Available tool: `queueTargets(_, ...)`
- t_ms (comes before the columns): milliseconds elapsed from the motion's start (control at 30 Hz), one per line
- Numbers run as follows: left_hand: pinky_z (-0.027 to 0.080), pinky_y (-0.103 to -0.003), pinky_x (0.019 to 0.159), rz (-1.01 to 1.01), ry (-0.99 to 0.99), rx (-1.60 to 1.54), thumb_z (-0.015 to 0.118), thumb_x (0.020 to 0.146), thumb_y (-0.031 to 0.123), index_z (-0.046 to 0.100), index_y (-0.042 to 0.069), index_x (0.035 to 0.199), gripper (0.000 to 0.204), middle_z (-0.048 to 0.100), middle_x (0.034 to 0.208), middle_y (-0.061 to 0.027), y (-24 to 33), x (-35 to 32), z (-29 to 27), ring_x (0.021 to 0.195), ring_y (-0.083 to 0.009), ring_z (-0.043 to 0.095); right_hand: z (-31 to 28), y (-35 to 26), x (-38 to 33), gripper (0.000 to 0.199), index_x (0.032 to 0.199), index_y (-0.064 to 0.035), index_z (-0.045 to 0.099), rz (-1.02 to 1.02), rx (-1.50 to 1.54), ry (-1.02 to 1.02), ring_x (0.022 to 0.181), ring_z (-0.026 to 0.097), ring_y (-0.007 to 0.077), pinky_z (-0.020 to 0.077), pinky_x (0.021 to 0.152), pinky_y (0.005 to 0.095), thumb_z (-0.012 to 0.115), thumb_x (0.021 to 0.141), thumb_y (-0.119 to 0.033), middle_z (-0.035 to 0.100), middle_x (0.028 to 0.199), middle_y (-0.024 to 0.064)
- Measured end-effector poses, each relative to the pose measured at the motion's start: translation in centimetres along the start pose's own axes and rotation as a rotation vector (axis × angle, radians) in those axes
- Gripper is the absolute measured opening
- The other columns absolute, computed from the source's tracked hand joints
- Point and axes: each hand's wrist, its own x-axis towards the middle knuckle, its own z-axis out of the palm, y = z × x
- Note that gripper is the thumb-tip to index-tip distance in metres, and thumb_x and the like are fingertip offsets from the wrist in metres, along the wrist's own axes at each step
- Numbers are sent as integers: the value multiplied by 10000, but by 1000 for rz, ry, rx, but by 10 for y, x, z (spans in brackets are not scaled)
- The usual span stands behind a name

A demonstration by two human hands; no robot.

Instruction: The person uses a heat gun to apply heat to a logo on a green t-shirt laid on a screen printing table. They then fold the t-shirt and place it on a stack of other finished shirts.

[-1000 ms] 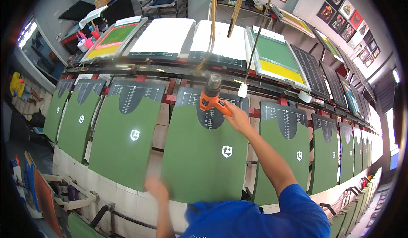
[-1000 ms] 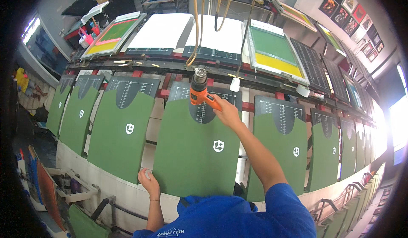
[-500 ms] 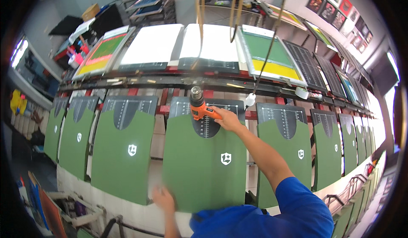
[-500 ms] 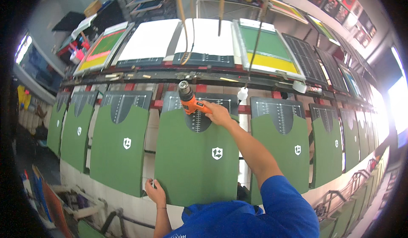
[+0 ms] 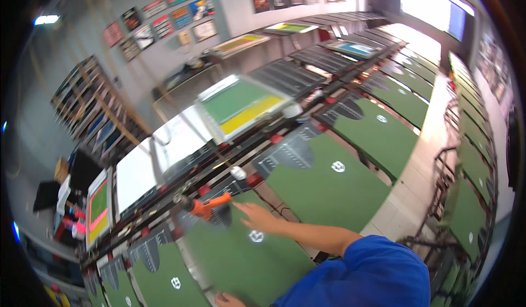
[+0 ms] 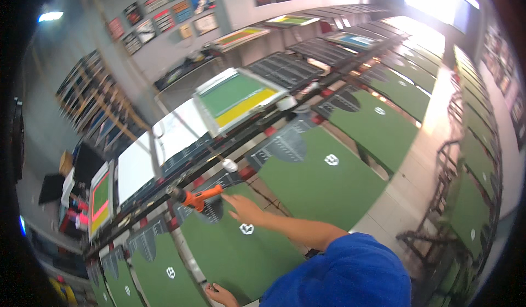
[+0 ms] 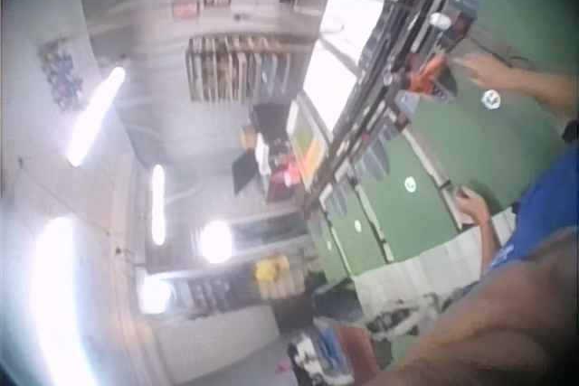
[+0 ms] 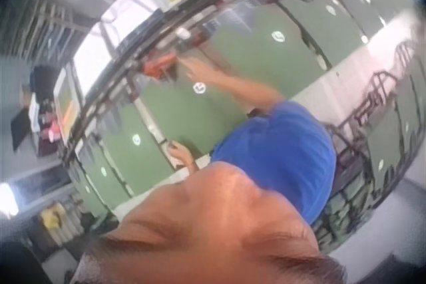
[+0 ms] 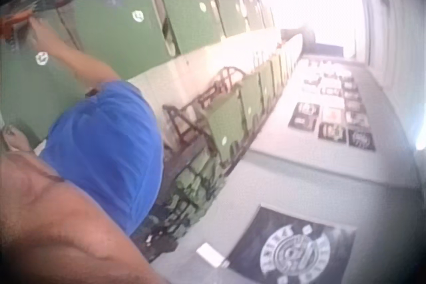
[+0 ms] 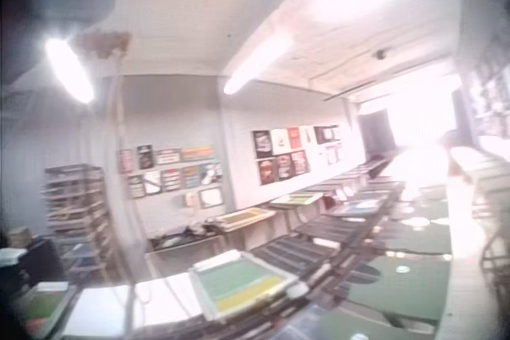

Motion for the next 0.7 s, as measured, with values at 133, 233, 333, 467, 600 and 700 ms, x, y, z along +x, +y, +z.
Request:
queueTargets(133,454,-348,850,177,-60,-264,518,951,155,558,-32,1104,245,605,1031,-144,2,7,76,979,-251,583,-98,-11,-174,414,1306,-119,552,529,383,60,856,661,260,515,793,375,584,915,-249,687,992,126)
queueTargets(233,466,-305,781,253,-571,-406,500,953,140,569,-25,1069,212,604,963,-108,56,-1,116,892,-187,594,-137,16,-323,361,1226,-92,609,799,184,259,944,672,258,521,844,364,566,887,-210,691,1047,149)
queueTargets(333,482,-289,737,540,-882,-412,523,954,152,589,-23,1036,204,632,916,-94,104,-30,171,819,-165,611,-159,32,-446,292,1152,-19,620,998,65,585,702,672,156,546,635,300,529,891,-111,690,842,106)
queueTargets(467,492,-371,824,725,-1233,-338,576,925,190,648,-17,1036,246,672,980,-169,187,-90,188,898,-270,643,-160,53,-512,246,1074,-7,623,1224,312,1084,648,641,164,525,536,289,476,895,-88,665,822,88)
queueTargets(600,507,-375,802,876,-1410,-218,588,919,205,661,-4,1022,244,688,954,-156,237,-175,201,875,-260,664,-150,70,-511,294,1125,-15,621,1198,533,893,708,661,172,541,597,310,523,891,-164,680,871,86)
queueTargets(700,507,-378,815,938,-1465,-140,583,921,233,666,8,1025,261,690,958,-153,236,-236,213,877,-270,668,-188,58,-495,339,1171,-24,620,1105,358,375,799,683,168,548,691,315,555,892,-205,700,931,91)
